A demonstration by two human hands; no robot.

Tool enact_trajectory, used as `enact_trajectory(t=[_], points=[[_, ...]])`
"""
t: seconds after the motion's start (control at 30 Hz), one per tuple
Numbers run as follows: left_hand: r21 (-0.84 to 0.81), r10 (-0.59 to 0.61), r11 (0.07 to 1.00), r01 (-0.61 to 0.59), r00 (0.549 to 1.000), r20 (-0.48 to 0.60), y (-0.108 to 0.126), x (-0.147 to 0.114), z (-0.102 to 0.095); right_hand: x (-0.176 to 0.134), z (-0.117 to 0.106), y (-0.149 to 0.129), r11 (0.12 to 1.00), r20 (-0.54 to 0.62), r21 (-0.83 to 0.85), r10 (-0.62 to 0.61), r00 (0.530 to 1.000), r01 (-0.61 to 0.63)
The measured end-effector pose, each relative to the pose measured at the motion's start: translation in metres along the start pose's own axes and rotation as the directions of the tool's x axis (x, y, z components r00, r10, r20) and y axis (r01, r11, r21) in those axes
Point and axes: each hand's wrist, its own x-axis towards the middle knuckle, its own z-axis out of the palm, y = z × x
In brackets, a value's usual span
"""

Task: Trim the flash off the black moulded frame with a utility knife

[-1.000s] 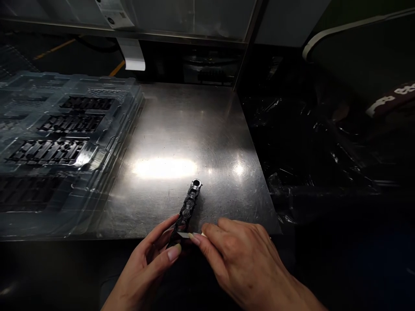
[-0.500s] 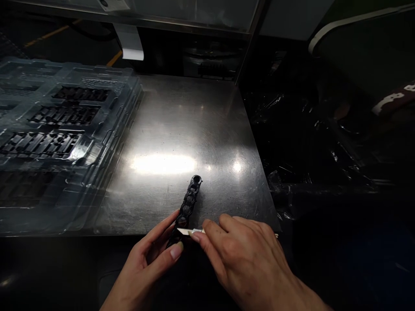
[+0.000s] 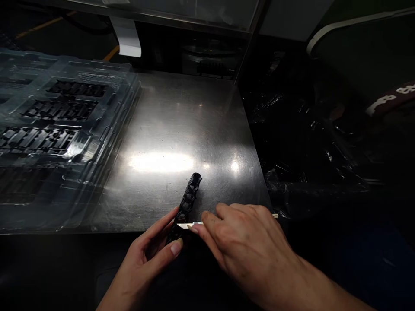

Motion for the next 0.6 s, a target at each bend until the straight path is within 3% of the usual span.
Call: enact_trajectory(t=[0.1, 0.23, 0.27, 0.33, 0.37, 0.43, 0.5, 0.53, 0.6], points=[[-0.013, 0.0, 1.0, 0.0, 1.0, -0.011, -0.001, 0.0, 0.001, 0.004, 0.0, 0.006, 0.997, -0.028, -0.052, -0.066, 0.997, 0.065], [-0.021, -0.002, 1.0, 0.001, 1.0, -0.014, -0.003, 0.0, 0.0, -0.001, 0.01, 0.008, 0.987, -0.263, -0.119, -0.138, 0.955, 0.109], [-0.011, 0.002, 1.0, -0.002, 1.0, -0.016, -0.003, 0.0, 0.0, -0.003, 0.014, 0.007, 0.995, -0.328, -0.07, -0.096, 0.94, 0.077], [0.01, 0.011, 1.0, -0.011, 1.0, -0.026, -0.002, -0.001, 0.0, -0.007, 0.022, 0.002, 0.982, -0.371, 0.181, 0.115, 0.921, -0.05], [0.015, 0.015, 1.0, -0.014, 0.999, -0.033, -0.002, -0.001, 0.001, -0.008, 0.027, -0.002, 0.923, -0.308, 0.354, 0.264, 0.914, -0.148], [0.007, 0.018, 1.0, -0.017, 0.999, -0.05, -0.003, -0.002, 0.003, -0.005, 0.036, -0.01, 0.666, -0.013, 0.642, 0.505, 0.863, -0.38], [-0.005, 0.025, 1.0, -0.025, 0.997, -0.076, -0.004, -0.002, 0.004, 0.002, 0.045, -0.019, 0.362, 0.302, 0.752, 0.553, 0.777, -0.55], [-0.003, 0.031, 1.0, -0.031, 0.995, -0.094, -0.005, -0.001, 0.004, 0.006, 0.049, -0.022, 0.245, 0.392, 0.778, 0.531, 0.751, -0.579], [0.013, 0.048, 0.999, -0.047, 0.993, -0.111, -0.009, 0.0, 0.003, 0.015, 0.057, -0.025, 0.087, 0.424, 0.838, 0.518, 0.743, -0.539]])
